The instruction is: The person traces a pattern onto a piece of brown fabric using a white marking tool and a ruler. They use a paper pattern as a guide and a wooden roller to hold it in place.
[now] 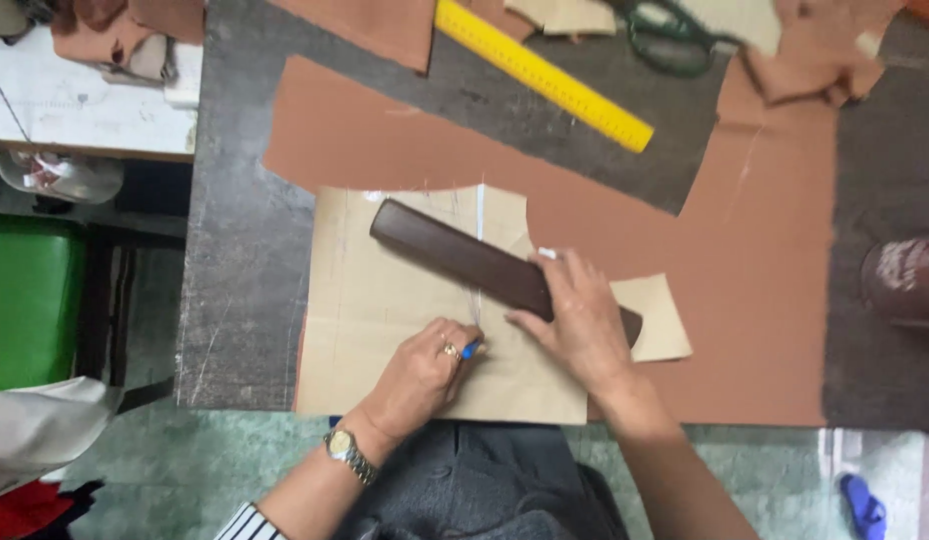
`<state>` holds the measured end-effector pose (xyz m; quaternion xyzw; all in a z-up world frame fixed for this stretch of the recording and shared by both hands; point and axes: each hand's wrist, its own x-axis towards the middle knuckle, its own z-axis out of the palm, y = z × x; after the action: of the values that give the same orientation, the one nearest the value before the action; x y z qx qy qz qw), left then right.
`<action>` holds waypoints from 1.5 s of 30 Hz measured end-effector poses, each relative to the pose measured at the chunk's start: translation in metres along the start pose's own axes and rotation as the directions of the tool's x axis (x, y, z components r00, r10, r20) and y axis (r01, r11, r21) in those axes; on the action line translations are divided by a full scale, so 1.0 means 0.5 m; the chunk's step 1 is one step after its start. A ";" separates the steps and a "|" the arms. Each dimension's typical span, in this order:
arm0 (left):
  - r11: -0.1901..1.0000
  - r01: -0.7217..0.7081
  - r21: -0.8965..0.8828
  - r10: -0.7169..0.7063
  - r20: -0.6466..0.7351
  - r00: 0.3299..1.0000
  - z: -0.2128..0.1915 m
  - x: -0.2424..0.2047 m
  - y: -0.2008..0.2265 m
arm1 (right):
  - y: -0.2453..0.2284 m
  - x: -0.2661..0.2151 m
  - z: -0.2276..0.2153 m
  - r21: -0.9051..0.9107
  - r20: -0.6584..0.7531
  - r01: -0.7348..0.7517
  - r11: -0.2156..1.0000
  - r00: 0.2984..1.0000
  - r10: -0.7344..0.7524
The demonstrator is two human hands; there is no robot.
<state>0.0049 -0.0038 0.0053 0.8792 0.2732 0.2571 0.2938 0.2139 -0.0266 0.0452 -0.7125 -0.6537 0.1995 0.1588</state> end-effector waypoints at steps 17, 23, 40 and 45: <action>0.986 0.076 -0.152 -0.064 0.084 0.994 0.024 -0.011 -0.015 | 0.098 0.103 -0.064 -0.167 -0.237 0.056 0.984 0.967 -0.096; 0.988 0.088 -0.128 -0.077 0.090 0.993 0.030 -0.011 -0.019 | 0.264 0.241 -0.102 -0.144 -0.355 -0.019 0.989 0.934 -0.034; 0.985 0.067 -0.161 -0.056 0.073 0.996 -0.006 0.021 0.003 | 0.313 0.261 -0.191 0.065 -0.334 0.013 0.998 0.942 0.009; 0.989 0.034 -0.145 -0.023 0.073 0.997 -0.007 0.023 -0.001 | 0.174 0.071 -0.227 0.502 -0.248 -0.281 0.818 0.859 0.447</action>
<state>0.0108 0.0052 0.0105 0.8599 0.2555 0.2409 0.3705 0.3475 0.0042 0.0991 -0.7936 -0.3987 0.2399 0.3920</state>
